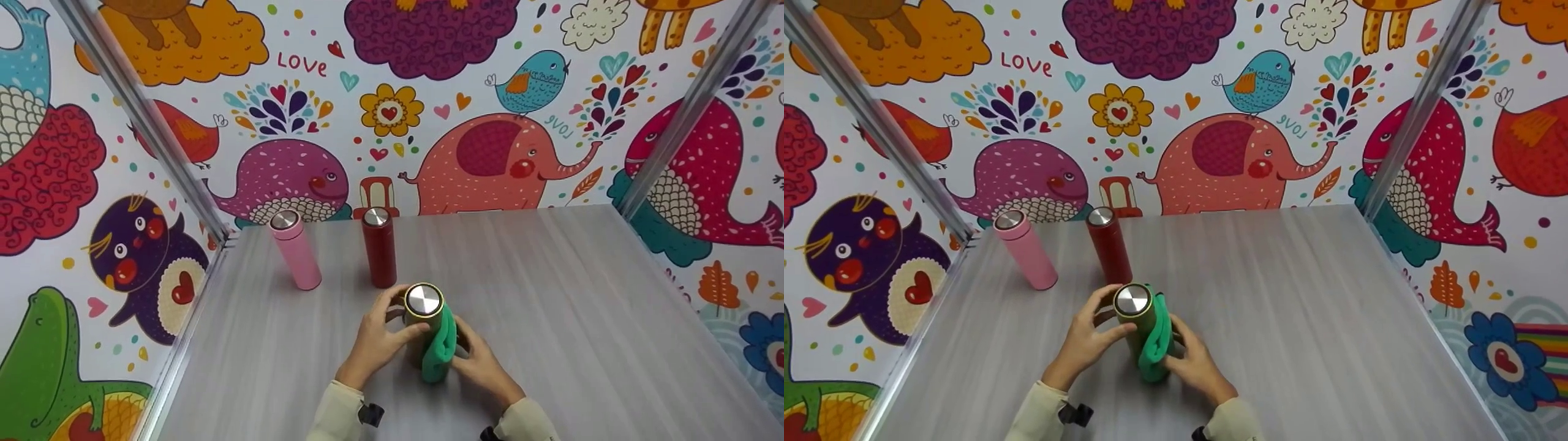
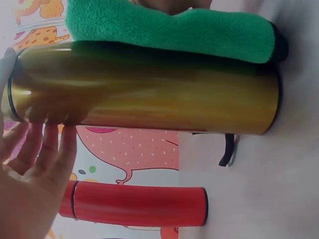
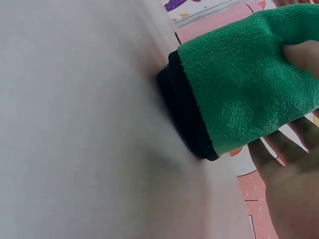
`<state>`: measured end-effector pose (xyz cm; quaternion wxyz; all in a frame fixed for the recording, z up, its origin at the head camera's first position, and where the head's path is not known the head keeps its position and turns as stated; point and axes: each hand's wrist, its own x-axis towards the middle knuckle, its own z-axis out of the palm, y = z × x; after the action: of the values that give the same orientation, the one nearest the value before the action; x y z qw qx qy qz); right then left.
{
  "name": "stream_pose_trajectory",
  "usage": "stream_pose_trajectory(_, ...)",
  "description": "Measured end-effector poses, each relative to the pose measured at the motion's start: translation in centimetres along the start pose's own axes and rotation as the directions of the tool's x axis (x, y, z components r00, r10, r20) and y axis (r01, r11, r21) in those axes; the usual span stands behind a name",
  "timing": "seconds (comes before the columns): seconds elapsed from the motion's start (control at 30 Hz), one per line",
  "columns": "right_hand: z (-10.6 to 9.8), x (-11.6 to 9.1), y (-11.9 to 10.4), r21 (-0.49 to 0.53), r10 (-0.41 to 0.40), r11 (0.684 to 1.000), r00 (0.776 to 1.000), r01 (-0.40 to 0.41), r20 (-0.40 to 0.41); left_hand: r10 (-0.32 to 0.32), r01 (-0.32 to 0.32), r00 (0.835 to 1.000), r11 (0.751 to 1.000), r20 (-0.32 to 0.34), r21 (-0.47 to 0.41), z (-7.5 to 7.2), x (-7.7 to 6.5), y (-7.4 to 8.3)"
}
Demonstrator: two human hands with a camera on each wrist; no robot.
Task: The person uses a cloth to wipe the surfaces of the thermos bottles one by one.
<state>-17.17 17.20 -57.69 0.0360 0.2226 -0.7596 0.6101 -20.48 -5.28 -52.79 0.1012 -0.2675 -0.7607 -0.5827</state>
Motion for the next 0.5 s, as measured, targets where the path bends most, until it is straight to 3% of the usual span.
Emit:
stream_pose_trajectory(0.2,0.1,0.3,-0.7,0.056,0.004,0.998,0.998,-0.001,-0.056,-0.013,0.013,1.0,0.998,0.006,-0.059,-0.3,-0.3,-0.2)
stream_pose_trajectory(0.4,-0.3,1.7,0.3,0.08,-0.12,0.989,0.989,0.128,-0.092,-0.023,0.024,1.0,1.0,0.017,-0.02,-0.7,-0.4,-0.4)
stream_pose_trajectory(0.5,-0.7,2.6,-0.8,0.1,-0.19,0.975,0.977,0.199,-0.092,-0.033,0.033,0.999,0.999,0.022,-0.004,-0.8,-0.4,-0.2)
